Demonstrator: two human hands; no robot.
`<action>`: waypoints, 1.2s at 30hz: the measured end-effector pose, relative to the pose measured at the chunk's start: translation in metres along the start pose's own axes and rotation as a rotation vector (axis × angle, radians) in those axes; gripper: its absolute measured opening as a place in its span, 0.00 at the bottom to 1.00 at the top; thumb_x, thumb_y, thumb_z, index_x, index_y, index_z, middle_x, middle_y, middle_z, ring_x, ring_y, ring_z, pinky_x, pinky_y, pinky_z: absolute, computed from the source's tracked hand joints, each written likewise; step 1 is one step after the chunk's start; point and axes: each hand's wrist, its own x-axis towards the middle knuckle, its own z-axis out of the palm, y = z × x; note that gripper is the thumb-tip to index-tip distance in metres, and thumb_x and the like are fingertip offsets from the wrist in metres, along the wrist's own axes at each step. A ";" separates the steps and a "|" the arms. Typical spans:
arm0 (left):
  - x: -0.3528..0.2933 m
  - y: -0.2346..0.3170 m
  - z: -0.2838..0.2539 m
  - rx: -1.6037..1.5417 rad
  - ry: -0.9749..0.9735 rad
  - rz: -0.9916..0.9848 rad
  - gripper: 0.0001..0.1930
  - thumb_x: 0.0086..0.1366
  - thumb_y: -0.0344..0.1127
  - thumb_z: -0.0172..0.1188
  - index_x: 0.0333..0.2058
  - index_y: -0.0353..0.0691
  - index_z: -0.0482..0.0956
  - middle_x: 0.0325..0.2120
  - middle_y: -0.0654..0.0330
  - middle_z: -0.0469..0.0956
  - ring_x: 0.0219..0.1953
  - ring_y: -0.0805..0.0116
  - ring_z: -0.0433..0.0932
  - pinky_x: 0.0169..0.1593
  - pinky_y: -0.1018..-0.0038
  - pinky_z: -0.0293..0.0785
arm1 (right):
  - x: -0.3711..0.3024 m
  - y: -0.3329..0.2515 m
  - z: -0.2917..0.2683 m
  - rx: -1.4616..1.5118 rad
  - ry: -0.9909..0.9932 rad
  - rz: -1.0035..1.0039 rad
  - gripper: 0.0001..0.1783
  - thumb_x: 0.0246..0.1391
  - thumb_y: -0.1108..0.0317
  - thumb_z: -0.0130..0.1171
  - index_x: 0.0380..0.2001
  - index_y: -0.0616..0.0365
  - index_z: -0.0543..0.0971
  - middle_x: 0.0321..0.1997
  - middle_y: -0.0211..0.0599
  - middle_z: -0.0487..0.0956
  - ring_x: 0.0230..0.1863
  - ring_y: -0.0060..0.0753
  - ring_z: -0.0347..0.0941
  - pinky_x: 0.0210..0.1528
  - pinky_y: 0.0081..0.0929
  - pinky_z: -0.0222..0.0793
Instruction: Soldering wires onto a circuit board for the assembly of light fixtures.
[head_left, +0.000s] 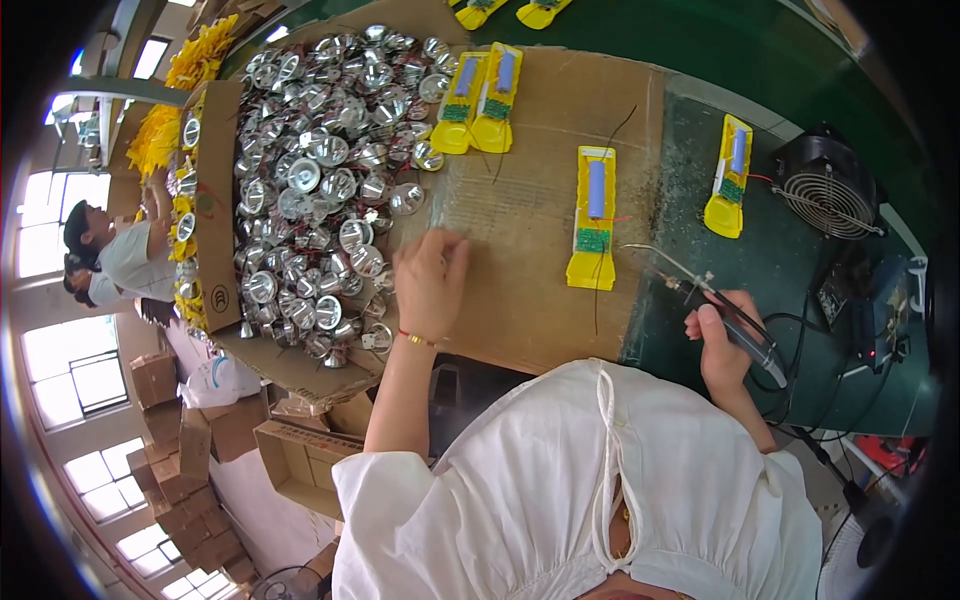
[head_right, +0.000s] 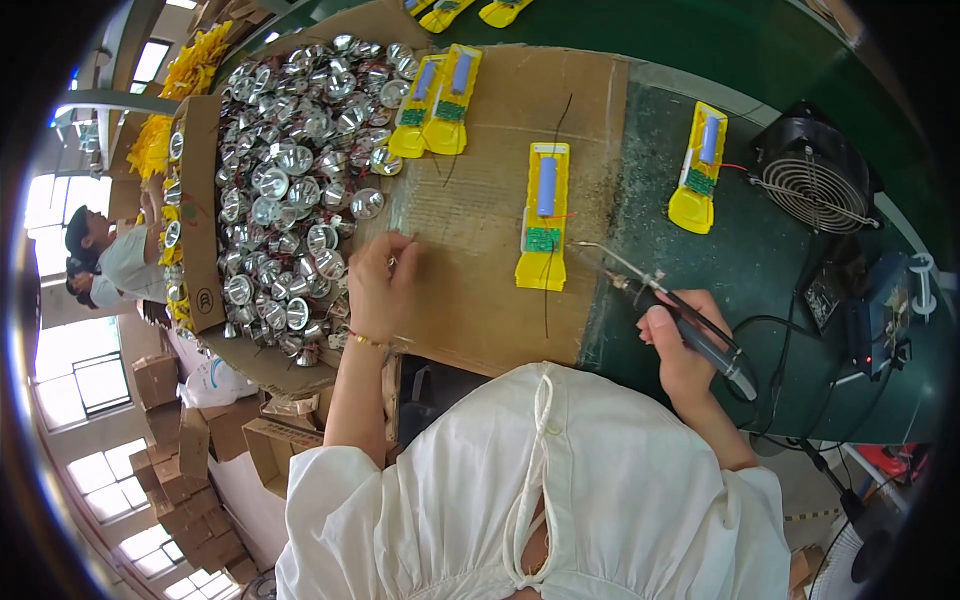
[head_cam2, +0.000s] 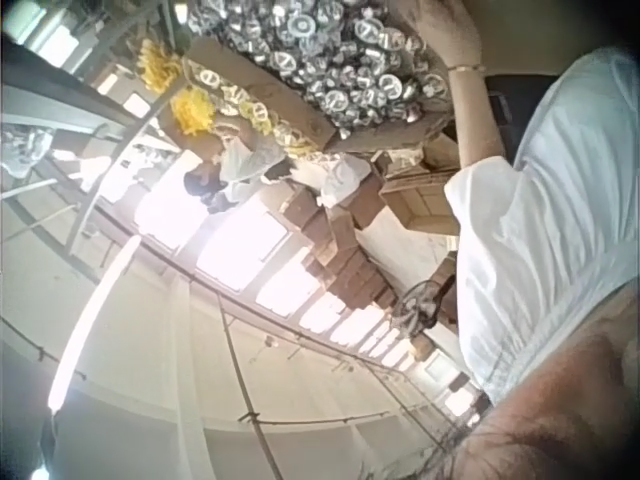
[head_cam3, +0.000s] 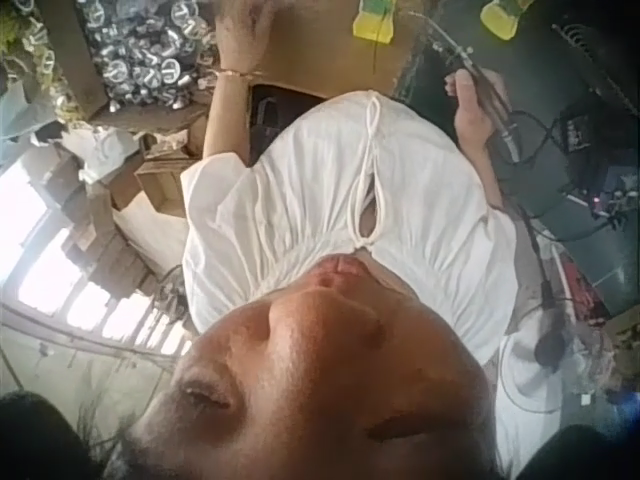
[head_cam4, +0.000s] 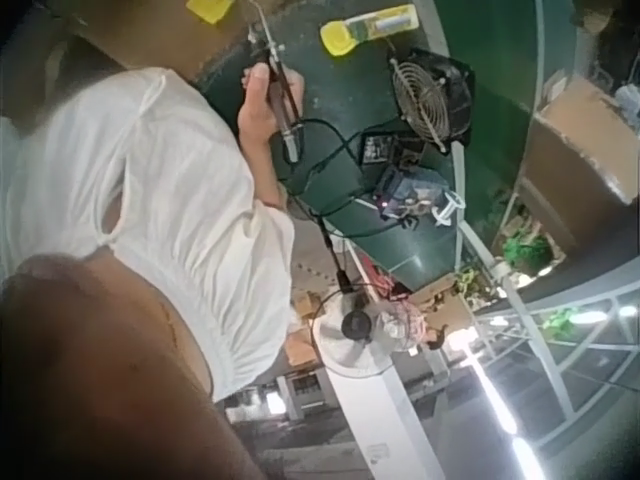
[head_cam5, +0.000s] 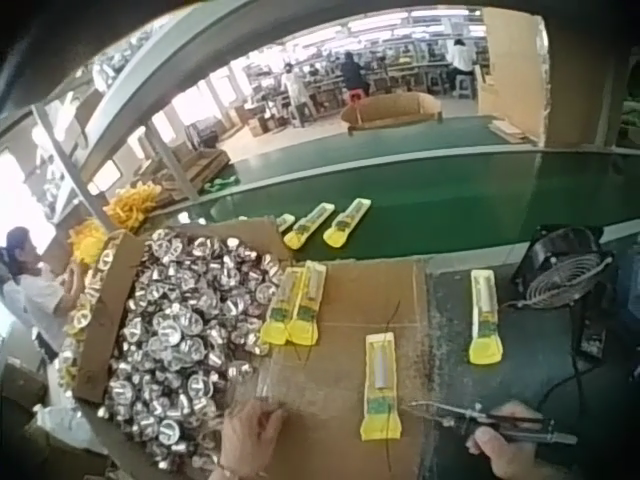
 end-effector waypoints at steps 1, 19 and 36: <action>-0.005 0.019 0.001 -0.325 -0.064 -0.107 0.07 0.54 0.32 0.59 0.24 0.34 0.76 0.19 0.57 0.75 0.26 0.62 0.76 0.35 0.71 0.70 | -0.001 -0.003 0.002 0.011 -0.028 0.001 0.08 0.49 0.72 0.57 0.31 0.66 0.71 0.22 0.37 0.75 0.22 0.22 0.72 0.25 0.17 0.70; -0.014 0.070 0.065 -0.507 -0.154 -0.090 0.06 0.52 0.32 0.61 0.23 0.34 0.78 0.25 0.56 0.73 0.30 0.60 0.71 0.34 0.70 0.68 | 0.008 0.005 0.017 -0.236 -0.161 -0.127 0.10 0.47 0.71 0.59 0.31 0.66 0.71 0.22 0.36 0.76 0.23 0.21 0.73 0.26 0.18 0.70; -0.013 0.068 0.067 -0.478 -0.169 -0.084 0.08 0.55 0.32 0.60 0.25 0.31 0.77 0.27 0.59 0.72 0.25 0.73 0.71 0.30 0.79 0.67 | 0.009 0.005 0.021 -0.115 -0.118 -0.094 0.09 0.50 0.72 0.57 0.32 0.66 0.72 0.22 0.36 0.75 0.22 0.20 0.71 0.25 0.17 0.70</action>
